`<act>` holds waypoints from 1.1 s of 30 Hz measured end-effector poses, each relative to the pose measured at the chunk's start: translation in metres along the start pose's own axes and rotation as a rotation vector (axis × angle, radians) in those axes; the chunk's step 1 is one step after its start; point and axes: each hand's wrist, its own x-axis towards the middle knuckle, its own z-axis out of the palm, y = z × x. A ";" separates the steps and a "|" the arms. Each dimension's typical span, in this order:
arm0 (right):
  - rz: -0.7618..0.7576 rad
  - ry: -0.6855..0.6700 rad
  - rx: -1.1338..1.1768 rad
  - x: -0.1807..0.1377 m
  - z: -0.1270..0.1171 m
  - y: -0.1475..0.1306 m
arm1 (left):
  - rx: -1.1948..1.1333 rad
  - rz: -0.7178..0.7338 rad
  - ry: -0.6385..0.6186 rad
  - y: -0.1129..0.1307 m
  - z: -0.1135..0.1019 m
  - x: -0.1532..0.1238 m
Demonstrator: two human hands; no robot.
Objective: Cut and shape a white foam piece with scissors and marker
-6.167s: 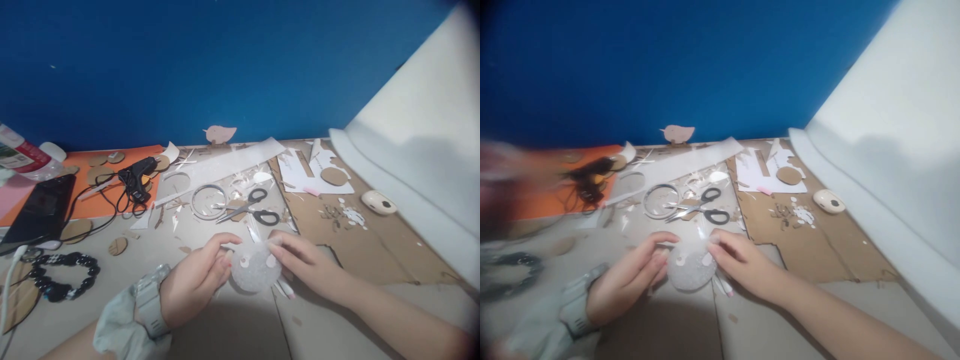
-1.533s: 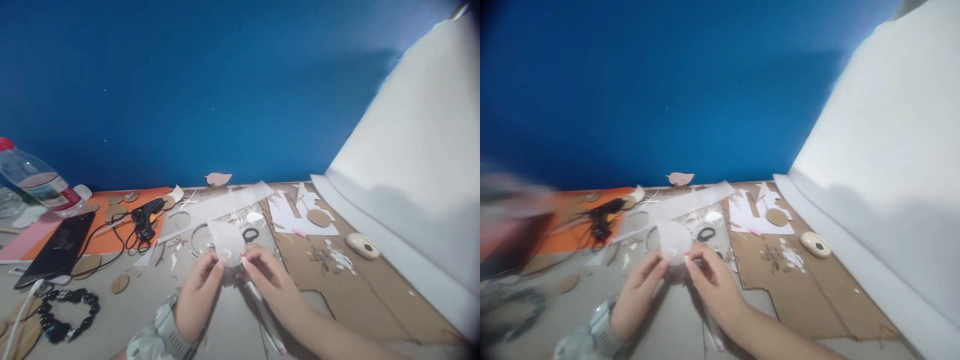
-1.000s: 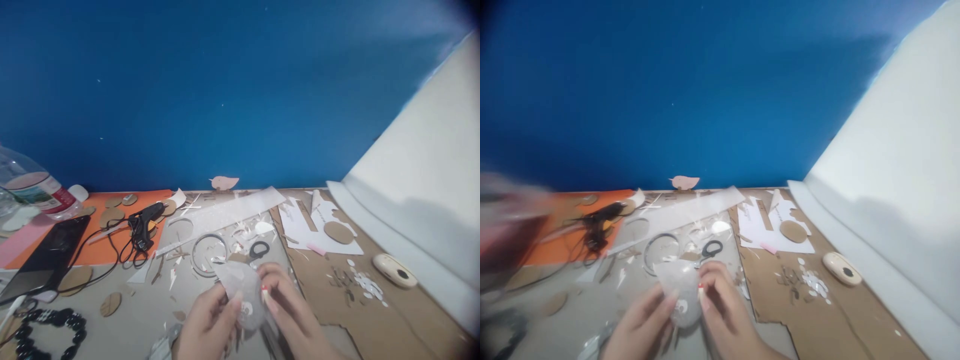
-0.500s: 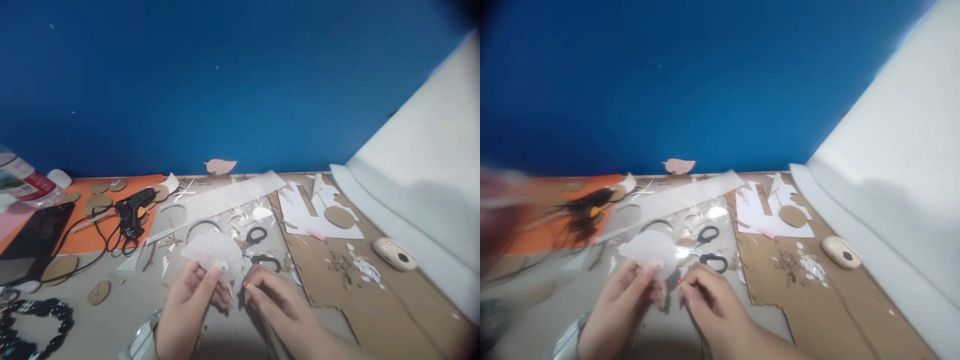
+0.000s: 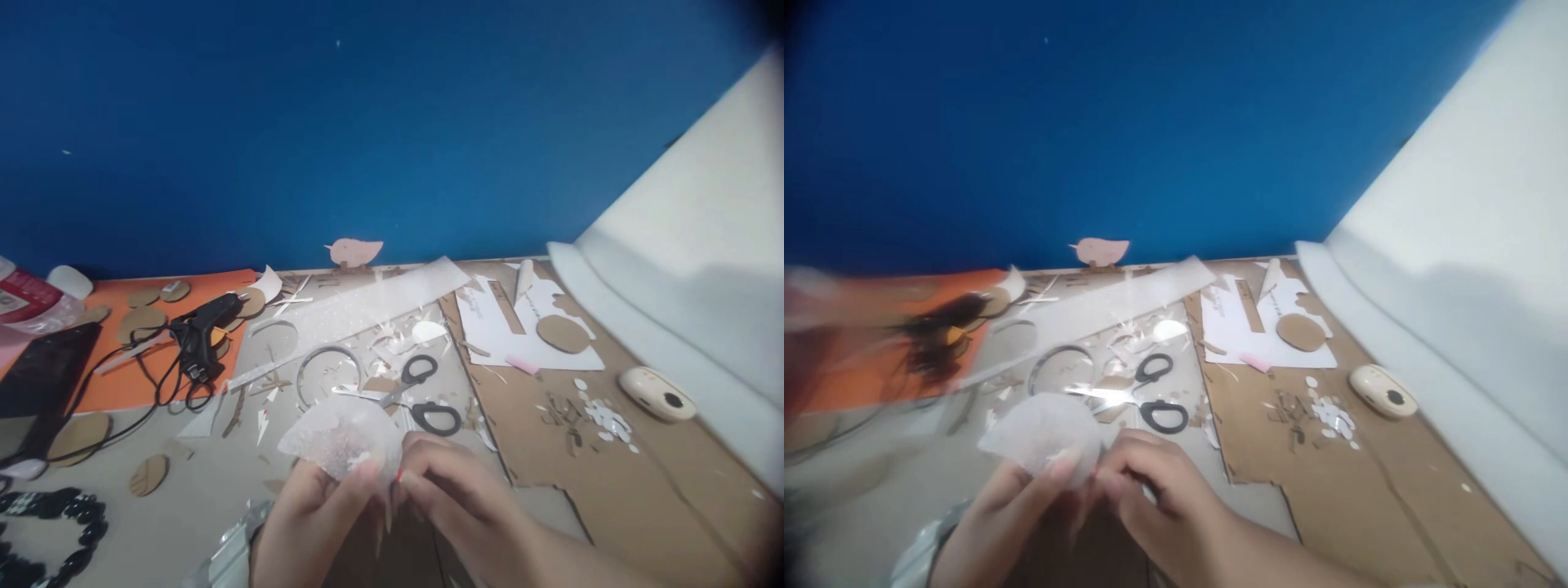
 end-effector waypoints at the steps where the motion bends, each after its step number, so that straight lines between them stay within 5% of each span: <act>1: -0.020 -0.006 0.000 0.000 0.000 0.000 | 0.020 -0.003 0.015 -0.001 0.000 -0.001; 15: -0.052 -0.048 0.026 -0.002 -0.001 -0.004 | 0.127 0.166 -0.151 -0.006 -0.009 0.004; 22: -0.024 -0.064 0.047 -0.003 -0.002 0.001 | 0.112 0.136 -0.207 -0.005 -0.007 0.005; 33: -0.047 -0.143 0.061 -0.002 -0.003 -0.002 | 0.110 0.179 -0.193 -0.003 -0.006 0.003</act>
